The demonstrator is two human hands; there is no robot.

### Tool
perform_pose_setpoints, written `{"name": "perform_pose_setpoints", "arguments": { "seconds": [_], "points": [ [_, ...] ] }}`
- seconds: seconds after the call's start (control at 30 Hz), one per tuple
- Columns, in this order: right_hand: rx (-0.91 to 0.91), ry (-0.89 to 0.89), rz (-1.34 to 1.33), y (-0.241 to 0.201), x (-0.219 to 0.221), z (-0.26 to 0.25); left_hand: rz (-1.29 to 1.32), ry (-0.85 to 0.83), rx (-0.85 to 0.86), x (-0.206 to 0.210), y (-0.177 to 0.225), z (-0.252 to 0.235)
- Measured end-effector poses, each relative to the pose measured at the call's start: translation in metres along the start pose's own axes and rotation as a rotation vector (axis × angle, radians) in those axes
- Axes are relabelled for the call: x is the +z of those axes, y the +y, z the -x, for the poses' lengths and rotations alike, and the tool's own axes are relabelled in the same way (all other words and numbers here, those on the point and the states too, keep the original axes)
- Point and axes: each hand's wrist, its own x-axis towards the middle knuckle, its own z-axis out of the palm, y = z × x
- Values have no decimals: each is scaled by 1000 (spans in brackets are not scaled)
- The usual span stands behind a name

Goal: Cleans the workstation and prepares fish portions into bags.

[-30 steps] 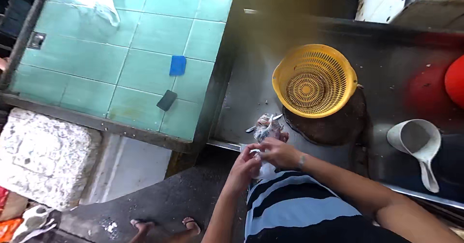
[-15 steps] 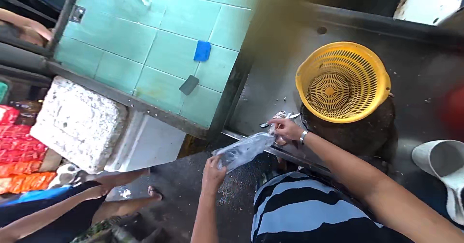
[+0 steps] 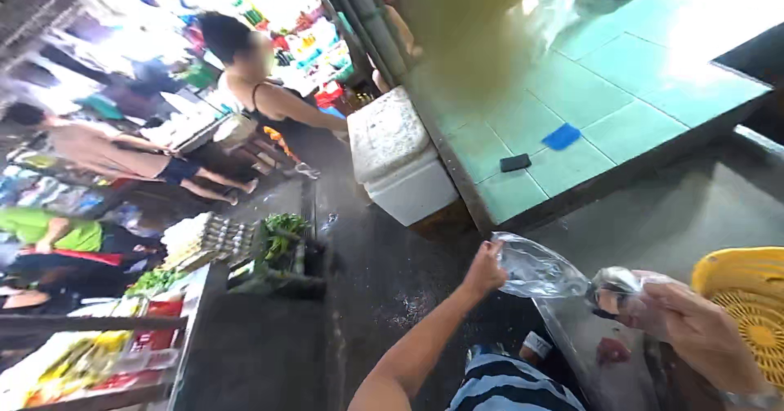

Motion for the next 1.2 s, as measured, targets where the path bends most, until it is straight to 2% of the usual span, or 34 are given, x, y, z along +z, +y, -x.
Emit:
{"name": "perform_pose_setpoints", "arguments": {
  "seconds": [0.1,0.2,0.27,0.33,0.4,0.47,0.53,0.63,0.7,0.73,0.83,0.9,0.93,1.0,1.07,1.1,1.17,1.2],
  "points": [
    [-83,144,-241,-45,-17,-17,176,-61,134,17,41,9],
    [29,186,-476,-53,6,-27,422,-148,196,8,85,25],
    [162,136,-467,-45,29,-30,498,-166,212,-11,104,41],
    [253,10,-384,-37,49,-27,473,-147,234,-22,112,51],
    [227,-154,-273,-21,69,-15,378,-89,297,-20,111,49],
    [204,-373,-46,-9,78,2,229,-66,295,-13,110,37],
    [216,-556,188,-9,60,22,121,-79,265,-8,107,23],
    [167,-607,384,-22,4,51,43,-49,295,-15,101,8],
    [89,-537,426,-34,-15,61,34,-77,395,-16,103,6],
    [53,-435,378,-43,-14,61,23,-152,487,-13,108,7],
    [-9,-125,28,-70,6,44,-5,-355,706,31,130,25],
    [-22,-7,-189,-68,3,36,38,-298,780,64,134,30],
    [-5,90,-205,-54,-3,40,24,-258,762,72,133,26],
    [220,155,66,-2,-24,70,-32,-219,707,80,128,15],
    [604,-32,441,62,-39,115,-37,-192,710,82,128,10],
    [749,-126,539,92,-43,137,-33,-194,731,81,129,10],
    [855,-142,664,124,-56,169,-37,-217,790,75,134,11],
    [878,-65,663,124,-73,170,-48,-218,821,72,138,8]
  ]
}}
